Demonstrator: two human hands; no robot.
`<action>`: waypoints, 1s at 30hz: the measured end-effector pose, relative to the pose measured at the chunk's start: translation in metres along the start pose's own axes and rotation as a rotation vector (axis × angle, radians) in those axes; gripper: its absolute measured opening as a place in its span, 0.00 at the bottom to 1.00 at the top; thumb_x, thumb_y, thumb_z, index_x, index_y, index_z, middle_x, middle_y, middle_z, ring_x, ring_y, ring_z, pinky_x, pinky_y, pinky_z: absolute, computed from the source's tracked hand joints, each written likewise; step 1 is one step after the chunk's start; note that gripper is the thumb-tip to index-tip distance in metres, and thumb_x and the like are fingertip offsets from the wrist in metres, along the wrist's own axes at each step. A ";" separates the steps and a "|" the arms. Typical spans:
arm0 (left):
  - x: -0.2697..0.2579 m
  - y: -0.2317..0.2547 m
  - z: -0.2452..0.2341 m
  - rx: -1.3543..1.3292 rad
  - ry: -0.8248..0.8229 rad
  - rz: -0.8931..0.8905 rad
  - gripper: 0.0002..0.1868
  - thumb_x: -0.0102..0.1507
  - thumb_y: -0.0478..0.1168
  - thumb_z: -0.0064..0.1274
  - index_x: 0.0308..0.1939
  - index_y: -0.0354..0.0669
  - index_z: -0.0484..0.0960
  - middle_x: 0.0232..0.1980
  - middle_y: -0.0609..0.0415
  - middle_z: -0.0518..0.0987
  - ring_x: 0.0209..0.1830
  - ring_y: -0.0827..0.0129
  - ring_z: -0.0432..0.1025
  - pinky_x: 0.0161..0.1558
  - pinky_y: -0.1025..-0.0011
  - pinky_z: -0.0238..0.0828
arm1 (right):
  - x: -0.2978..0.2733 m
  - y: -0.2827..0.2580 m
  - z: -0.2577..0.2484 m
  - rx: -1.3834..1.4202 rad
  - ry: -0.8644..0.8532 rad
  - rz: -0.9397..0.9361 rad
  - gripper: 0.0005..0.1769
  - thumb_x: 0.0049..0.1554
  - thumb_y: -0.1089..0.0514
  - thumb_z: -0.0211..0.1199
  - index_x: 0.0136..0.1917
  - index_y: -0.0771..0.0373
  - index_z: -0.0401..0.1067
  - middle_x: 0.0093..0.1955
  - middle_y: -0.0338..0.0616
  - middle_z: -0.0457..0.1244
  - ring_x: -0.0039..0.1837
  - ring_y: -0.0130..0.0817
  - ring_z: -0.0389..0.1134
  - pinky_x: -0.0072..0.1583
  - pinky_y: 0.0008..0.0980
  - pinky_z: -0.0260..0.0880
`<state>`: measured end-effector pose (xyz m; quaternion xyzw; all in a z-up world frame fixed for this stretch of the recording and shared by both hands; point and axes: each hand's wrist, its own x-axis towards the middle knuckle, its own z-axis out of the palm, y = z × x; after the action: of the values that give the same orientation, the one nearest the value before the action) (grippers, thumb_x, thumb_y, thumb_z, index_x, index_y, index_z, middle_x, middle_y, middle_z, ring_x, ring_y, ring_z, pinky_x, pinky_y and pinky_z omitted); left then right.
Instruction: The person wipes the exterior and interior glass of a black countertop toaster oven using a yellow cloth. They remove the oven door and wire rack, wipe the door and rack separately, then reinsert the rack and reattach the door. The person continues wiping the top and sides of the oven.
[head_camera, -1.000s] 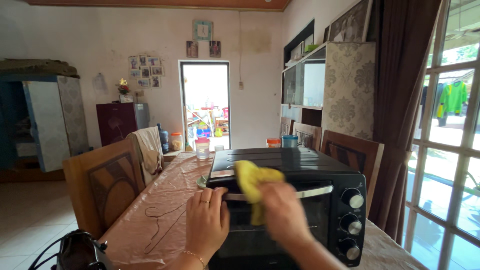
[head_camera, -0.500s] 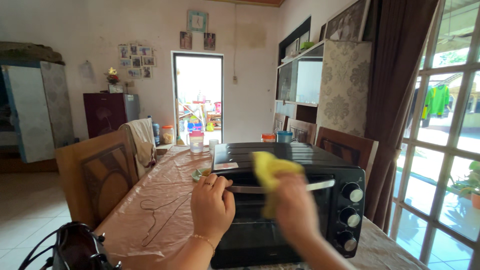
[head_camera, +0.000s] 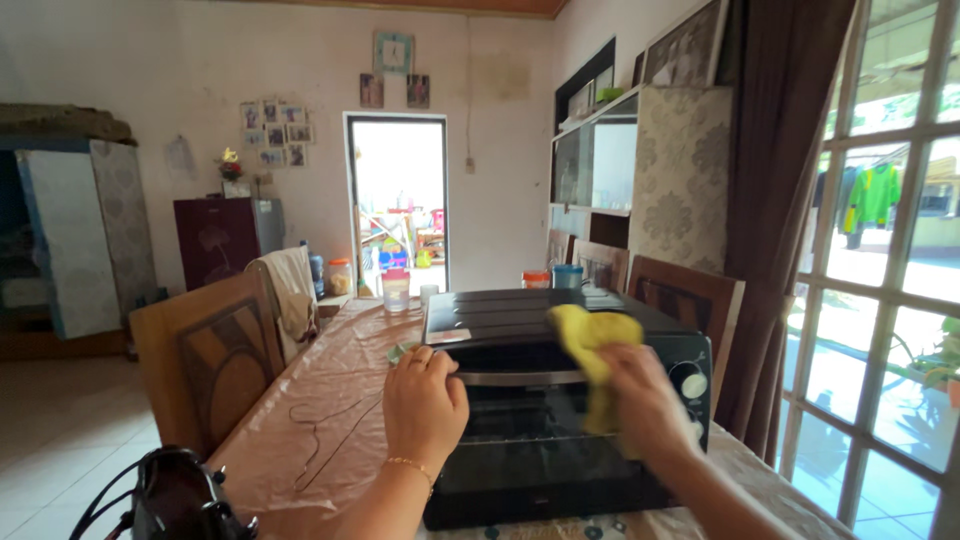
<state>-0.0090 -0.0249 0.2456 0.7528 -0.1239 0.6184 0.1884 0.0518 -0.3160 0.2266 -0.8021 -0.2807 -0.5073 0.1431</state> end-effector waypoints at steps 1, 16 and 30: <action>-0.001 -0.001 0.001 -0.010 -0.003 -0.020 0.03 0.53 0.33 0.52 0.30 0.41 0.81 0.36 0.50 0.78 0.44 0.53 0.73 0.45 0.55 0.69 | -0.004 0.011 -0.007 -0.014 0.013 0.025 0.30 0.49 0.73 0.54 0.66 0.64 0.68 0.67 0.49 0.62 0.72 0.47 0.60 0.75 0.39 0.60; 0.001 -0.011 -0.002 0.016 -0.165 -0.177 0.06 0.57 0.36 0.50 0.32 0.38 0.81 0.42 0.48 0.79 0.47 0.51 0.74 0.47 0.55 0.73 | 0.038 -0.124 0.028 0.249 0.009 -0.153 0.25 0.53 0.68 0.56 0.64 0.61 0.74 0.67 0.47 0.66 0.73 0.46 0.62 0.74 0.46 0.56; 0.012 -0.005 -0.018 -0.071 -0.254 -0.192 0.07 0.57 0.35 0.50 0.31 0.43 0.85 0.40 0.52 0.81 0.51 0.57 0.75 0.47 0.58 0.75 | 0.016 -0.018 0.004 0.153 0.013 0.248 0.17 0.55 0.72 0.52 0.57 0.65 0.73 0.60 0.57 0.66 0.62 0.55 0.69 0.63 0.43 0.70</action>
<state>-0.0204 -0.0115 0.2592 0.8261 -0.0960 0.4927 0.2560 0.0497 -0.2944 0.2383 -0.8141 -0.2164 -0.4680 0.2672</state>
